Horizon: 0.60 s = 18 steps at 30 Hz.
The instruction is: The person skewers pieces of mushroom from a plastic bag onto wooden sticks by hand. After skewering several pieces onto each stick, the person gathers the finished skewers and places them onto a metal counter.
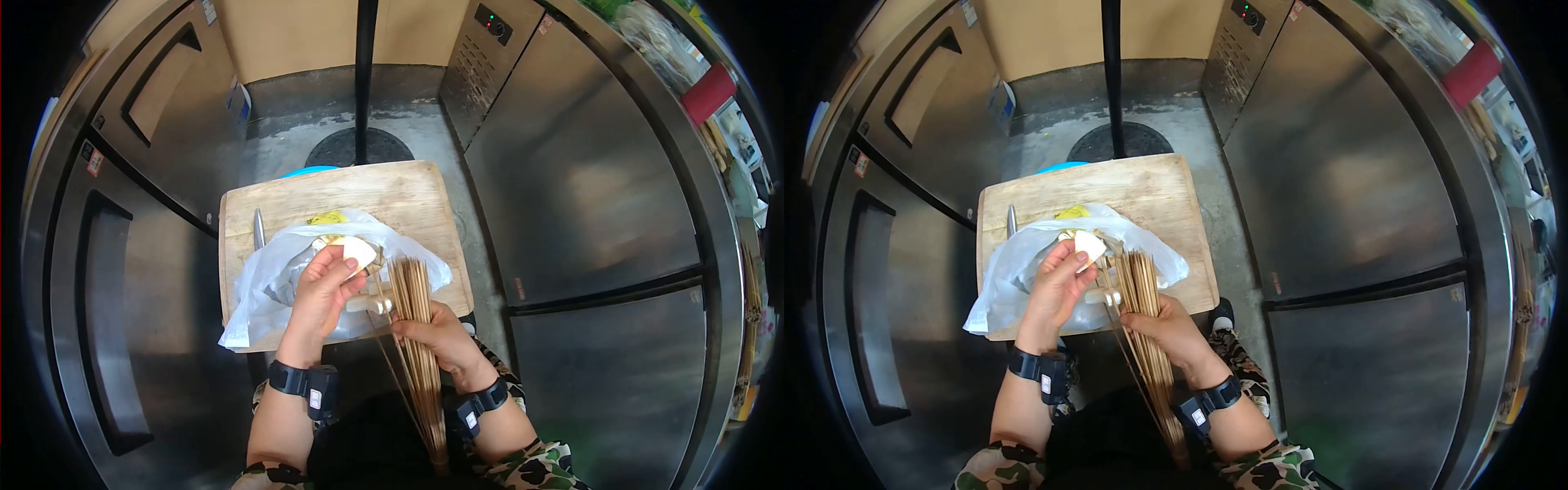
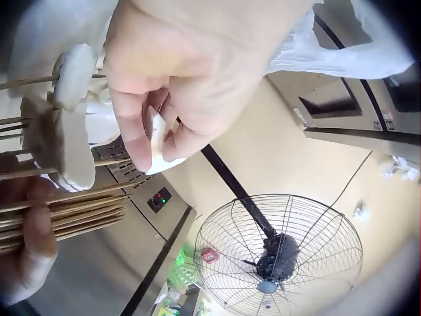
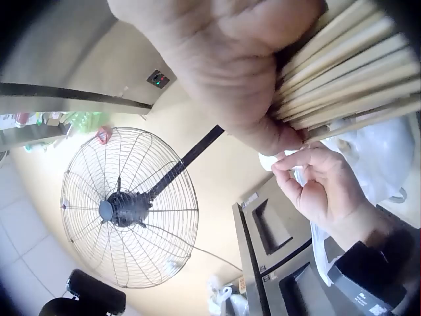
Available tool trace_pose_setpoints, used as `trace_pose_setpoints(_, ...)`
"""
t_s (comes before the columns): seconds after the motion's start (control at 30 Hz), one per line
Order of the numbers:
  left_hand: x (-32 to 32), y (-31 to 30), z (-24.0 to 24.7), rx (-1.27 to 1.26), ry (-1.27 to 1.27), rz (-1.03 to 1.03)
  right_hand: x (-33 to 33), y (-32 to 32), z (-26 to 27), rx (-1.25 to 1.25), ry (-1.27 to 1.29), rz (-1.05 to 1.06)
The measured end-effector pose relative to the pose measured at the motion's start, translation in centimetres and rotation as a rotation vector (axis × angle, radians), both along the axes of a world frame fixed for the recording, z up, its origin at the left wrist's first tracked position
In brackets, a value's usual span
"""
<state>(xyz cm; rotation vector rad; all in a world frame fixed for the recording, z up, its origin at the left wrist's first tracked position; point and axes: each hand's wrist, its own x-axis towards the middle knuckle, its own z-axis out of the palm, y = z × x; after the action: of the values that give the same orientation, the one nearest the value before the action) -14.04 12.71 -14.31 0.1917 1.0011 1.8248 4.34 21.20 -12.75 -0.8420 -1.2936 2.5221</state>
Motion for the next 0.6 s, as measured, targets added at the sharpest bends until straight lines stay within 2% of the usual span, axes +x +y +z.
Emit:
trace_pose_setpoints(0.1, 0.9, 0.2, 1.1, -0.046, 0.14, 0.019, -0.2, -0.1, 0.0, -0.03, 0.03, 0.019)
trace_pose_setpoints(0.23, 1.1, 0.3, 1.0, -0.047, 0.205, 0.02, -0.1, 0.2, 0.0, -0.018, 0.04, 0.052)
trace_pose_setpoints(0.4, 1.6, 0.4, 1.4, -0.031, 0.328, 0.04, 0.0, 0.1, 0.0, -0.039, -0.005, 0.006)
trace_pose_setpoints(0.6, 1.5, 0.1, 1.3, 0.01, 0.642, 0.004, 0.2, 0.1, 0.0, -0.013, -0.004, 0.005)
